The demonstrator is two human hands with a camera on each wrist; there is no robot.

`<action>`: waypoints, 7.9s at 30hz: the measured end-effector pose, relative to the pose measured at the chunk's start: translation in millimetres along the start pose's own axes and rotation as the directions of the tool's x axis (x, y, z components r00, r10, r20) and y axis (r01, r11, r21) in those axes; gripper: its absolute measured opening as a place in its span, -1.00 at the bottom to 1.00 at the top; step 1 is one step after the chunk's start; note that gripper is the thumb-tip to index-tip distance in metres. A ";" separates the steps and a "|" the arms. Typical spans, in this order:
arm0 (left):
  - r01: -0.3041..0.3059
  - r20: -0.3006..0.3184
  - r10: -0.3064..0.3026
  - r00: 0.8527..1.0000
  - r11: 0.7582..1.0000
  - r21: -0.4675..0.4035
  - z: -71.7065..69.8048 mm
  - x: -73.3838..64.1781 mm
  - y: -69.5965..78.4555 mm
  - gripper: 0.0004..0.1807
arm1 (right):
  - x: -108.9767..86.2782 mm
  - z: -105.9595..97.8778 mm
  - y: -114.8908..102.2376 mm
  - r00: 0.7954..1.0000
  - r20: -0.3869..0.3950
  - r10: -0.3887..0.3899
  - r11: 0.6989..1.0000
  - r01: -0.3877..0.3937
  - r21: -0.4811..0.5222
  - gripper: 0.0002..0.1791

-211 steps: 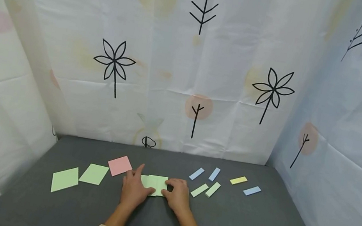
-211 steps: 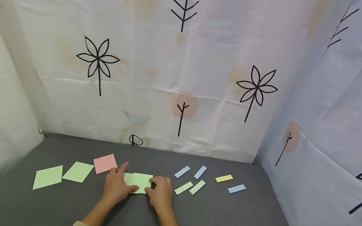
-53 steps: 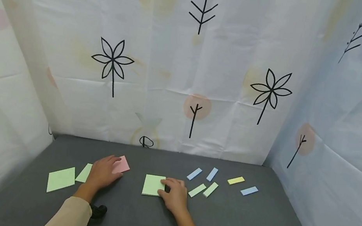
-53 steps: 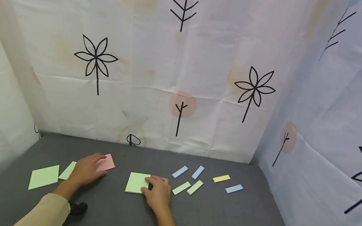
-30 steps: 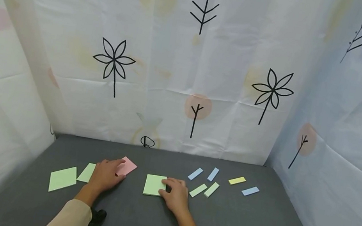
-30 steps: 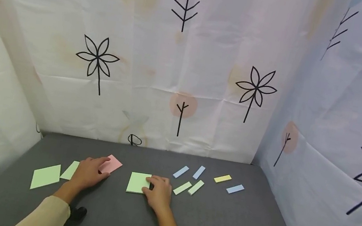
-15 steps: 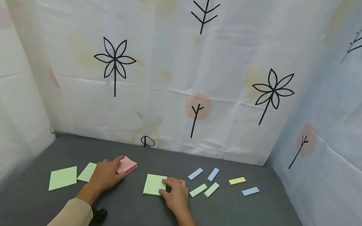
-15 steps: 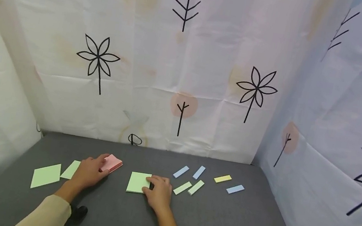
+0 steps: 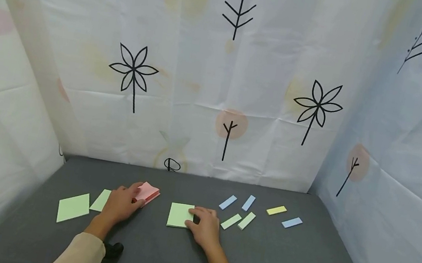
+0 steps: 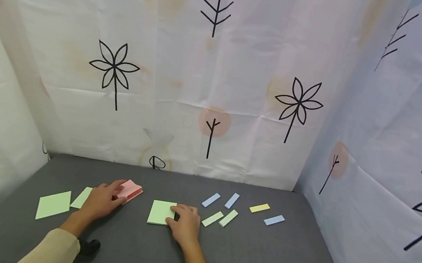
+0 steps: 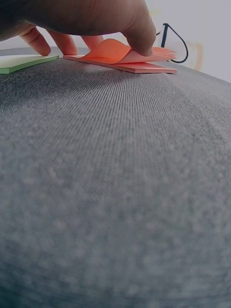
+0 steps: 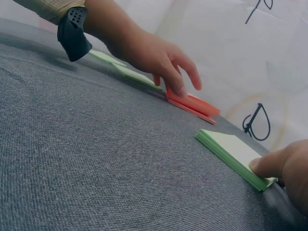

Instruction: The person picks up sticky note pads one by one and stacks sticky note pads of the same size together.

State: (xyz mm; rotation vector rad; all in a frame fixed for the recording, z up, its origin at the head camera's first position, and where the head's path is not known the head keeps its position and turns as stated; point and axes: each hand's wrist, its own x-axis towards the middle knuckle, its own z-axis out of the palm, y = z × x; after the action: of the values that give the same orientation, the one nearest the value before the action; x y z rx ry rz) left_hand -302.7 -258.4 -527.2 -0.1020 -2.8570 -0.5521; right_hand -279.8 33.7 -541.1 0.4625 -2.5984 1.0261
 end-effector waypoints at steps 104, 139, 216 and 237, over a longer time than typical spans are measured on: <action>0.167 -0.117 -0.289 0.950 0.789 -0.592 40.1 -39.5 99.4 -0.04 | -0.4 2.0 3.4 0.998 -0.037 0.050 0.997 -0.047 0.062 -0.64; 0.131 -0.143 -0.261 0.955 0.801 -0.584 51.4 -26.8 119.5 -0.14 | 1.3 0.2 0.5 0.992 -0.050 0.119 0.984 -0.111 0.141 -0.65; 0.226 -0.099 -0.219 0.971 0.972 0.063 -30.3 -49.8 -27.2 -0.35 | -1.6 -0.3 -1.3 0.998 -0.018 0.058 0.994 -0.056 0.096 -0.60; 0.104 -0.115 -0.096 0.989 0.992 0.065 -11.6 -40.0 1.6 -0.49 | -1.3 0.2 0.3 0.999 -0.023 0.044 0.995 -0.042 0.090 -0.60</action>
State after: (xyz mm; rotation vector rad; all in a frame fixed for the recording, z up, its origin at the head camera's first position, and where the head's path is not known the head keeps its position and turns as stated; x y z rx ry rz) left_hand -261.2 -262.2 -525.6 0.0821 -2.7802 -0.4588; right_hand -278.7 34.0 -541.9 0.4143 -2.5591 1.1593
